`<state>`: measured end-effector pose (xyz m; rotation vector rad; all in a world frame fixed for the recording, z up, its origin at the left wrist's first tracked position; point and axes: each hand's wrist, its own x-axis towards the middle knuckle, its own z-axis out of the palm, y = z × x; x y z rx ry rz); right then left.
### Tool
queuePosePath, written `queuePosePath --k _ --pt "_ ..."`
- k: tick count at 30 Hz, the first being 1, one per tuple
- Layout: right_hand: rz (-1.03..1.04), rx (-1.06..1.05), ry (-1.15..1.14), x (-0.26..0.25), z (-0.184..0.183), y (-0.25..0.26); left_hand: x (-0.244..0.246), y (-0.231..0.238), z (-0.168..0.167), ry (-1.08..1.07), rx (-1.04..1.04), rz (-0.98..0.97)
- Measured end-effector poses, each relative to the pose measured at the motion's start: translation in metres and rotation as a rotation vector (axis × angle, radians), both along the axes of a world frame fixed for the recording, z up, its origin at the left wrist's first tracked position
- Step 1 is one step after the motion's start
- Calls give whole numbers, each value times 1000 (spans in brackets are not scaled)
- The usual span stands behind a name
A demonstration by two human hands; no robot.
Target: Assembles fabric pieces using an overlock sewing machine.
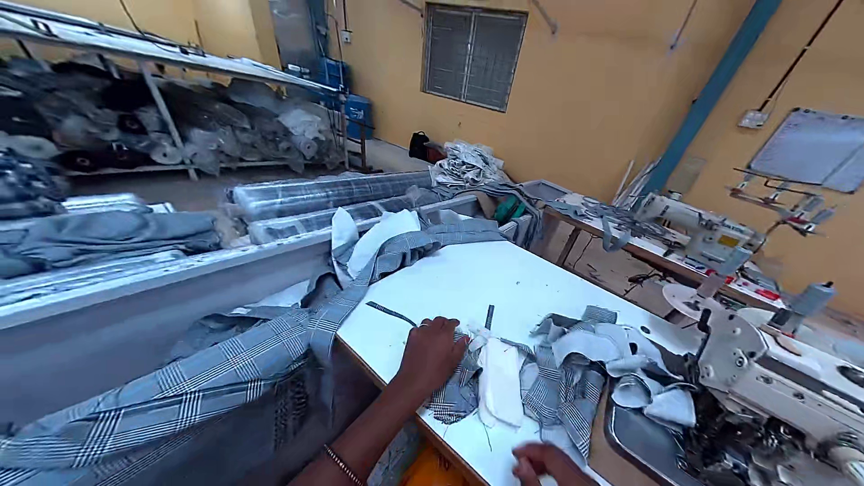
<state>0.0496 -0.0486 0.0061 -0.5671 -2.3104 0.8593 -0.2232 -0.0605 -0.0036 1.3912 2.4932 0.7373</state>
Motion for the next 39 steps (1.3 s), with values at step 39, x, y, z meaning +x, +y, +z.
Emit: queuePosePath --k 39 --pt "-163 -460 -79 -102 -25 112 -20 -7 -33 -288 505 -67"
